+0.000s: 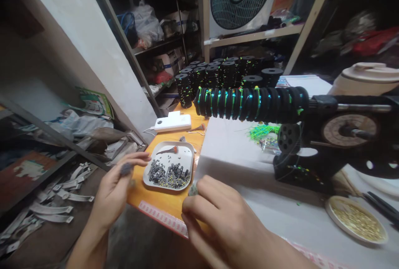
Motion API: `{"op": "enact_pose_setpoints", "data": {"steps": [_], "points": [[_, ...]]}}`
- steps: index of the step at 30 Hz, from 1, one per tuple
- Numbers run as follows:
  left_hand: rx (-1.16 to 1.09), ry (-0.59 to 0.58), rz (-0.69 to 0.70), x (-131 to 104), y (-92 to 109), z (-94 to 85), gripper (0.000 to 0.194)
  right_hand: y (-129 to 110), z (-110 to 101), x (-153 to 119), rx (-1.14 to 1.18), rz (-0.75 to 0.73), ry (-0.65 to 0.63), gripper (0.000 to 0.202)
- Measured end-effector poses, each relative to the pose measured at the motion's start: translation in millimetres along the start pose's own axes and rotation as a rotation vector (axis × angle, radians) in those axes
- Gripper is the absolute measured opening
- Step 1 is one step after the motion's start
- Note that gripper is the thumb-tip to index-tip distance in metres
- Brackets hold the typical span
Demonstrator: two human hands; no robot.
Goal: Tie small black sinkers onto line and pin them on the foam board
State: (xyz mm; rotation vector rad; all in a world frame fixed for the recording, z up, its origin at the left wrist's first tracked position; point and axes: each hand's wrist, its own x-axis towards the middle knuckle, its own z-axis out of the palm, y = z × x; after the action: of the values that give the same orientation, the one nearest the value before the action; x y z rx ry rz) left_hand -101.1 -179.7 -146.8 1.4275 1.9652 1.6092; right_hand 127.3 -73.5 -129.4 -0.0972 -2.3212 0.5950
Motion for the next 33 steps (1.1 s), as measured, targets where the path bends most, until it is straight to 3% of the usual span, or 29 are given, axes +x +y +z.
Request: {"op": "enact_pose_setpoints", "data": {"steps": [2, 4, 7, 14, 21, 24, 27, 30, 33], "points": [[0.192, -0.228, 0.057, 14, -1, -1.3, 0.038, 2, -1, 0, 0.022, 0.04, 0.005, 0.019], [0.278, -0.36, 0.08, 26, -2, 3.4, 0.043, 5, 0, -2, 0.017, 0.072, 0.009, 0.017], [0.313, -0.443, 0.1, 42, -4, 16.9, 0.042, 9, 1, -4, 0.019, 0.086, 0.011, 0.017], [0.404, -0.605, 0.068, 59, -8, 41.8, 0.013, 11, 1, -4, 0.055, 0.092, 0.008, 0.018], [0.365, -0.528, 0.001, 63, -13, 41.6, 0.013, 13, 4, -4, 0.082, 0.123, 0.036, 0.015], [0.278, -0.396, -0.014, 56, -7, 40.9, 0.011, 14, 4, -4, 0.085, 0.141, 0.069, 0.015], [0.137, -0.262, -0.065, 33, 8, 47.8, 0.013, 13, 3, -4, 0.078, 0.187, 0.115, 0.015], [-0.086, -0.263, -0.178, -1, 25, 63.1, 0.022, 11, 4, -5, 0.087, 0.242, 0.15, 0.013], [-0.693, -0.146, -0.46, -29, 38, 79.2, 0.022, 11, 5, -7, 0.128, 0.248, 0.193, 0.009]]}}
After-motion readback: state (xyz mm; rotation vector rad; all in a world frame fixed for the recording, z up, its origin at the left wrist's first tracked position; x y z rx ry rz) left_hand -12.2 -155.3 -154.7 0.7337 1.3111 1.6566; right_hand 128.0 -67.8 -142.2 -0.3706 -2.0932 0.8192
